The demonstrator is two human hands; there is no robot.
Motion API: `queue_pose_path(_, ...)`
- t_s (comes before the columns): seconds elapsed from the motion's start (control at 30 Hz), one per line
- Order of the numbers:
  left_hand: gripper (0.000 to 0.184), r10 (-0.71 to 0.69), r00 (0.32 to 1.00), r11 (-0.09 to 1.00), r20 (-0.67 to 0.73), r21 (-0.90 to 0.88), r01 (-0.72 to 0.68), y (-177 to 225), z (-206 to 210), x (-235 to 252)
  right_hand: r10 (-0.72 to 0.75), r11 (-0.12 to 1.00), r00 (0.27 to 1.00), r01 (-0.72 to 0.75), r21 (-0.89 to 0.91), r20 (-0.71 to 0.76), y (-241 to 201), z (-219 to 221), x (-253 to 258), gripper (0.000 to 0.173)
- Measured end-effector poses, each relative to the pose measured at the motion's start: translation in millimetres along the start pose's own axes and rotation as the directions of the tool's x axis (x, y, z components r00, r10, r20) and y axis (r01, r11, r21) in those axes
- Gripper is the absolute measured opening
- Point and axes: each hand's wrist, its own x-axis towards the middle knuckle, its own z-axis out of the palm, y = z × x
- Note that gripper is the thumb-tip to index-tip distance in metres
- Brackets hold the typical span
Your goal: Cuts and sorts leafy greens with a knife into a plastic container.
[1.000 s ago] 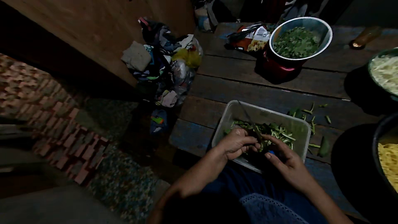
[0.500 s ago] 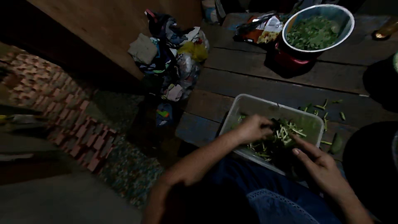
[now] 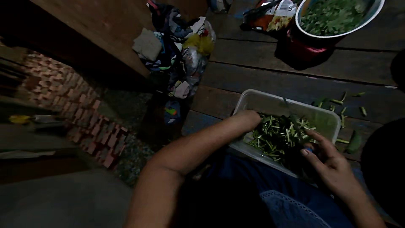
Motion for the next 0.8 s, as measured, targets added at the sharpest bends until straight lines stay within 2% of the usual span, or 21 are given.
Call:
queue_pose_path(0.1, 0.026, -0.086, 0.993, 0.992, 0.077, 0.102, 0.078, 10, 11, 11, -0.004, 1.0, 1.0, 0.004, -0.009, 0.012, -1, -1, -1, 0.052)
queue_pose_path(0.2, 0.025, -0.086, 0.993, 0.995, 0.077, 0.063, 0.081, 8, 3, 10, -0.008, 1.0, 1.0, 0.008, 0.001, 0.023, -1, -3, -2, 0.05)
queue_pose_path(0.37, 0.018, 0.159, 0.987, 0.985, 0.025, -0.075, -0.157, -7, -22, 6, -0.01, 1.0, 1.0, 0.01, -0.006, 0.027, 3, -6, 1, 0.049)
queue_pose_path(0.47, 0.019, 0.154, 0.988, 0.986, 0.009, -0.071, -0.153, -5, -36, 0, -0.039, 0.999, 0.999, 0.038, 0.03, 0.036, 3, -6, 2, 0.047)
queue_pose_path(0.57, 0.019, 0.145, 0.986, 0.979, -0.082, -0.134, -0.155, -6, -46, -2, -0.048, 0.998, 0.998, 0.046, 0.048, 0.034, 1, -4, 2, 0.046)
queue_pose_path(0.7, 0.021, 0.255, 0.949, 0.905, -0.185, -0.301, -0.301, -2, -52, -1, -0.069, 0.996, 0.997, 0.068, 0.058, 0.024, 3, -4, 2, 0.044)
queue_pose_path(0.73, 0.025, 0.247, 0.952, 0.896, -0.179, -0.331, -0.295, -1, -52, 2, -0.074, 0.996, 0.997, 0.073, 0.058, 0.021, 4, -4, 1, 0.043)
queue_pose_path(0.8, 0.031, 0.145, 0.977, 0.92, -0.158, -0.342, -0.192, -2, -50, 9, -0.071, 0.995, 0.997, 0.069, 0.068, 0.018, 4, -4, 0, 0.042)
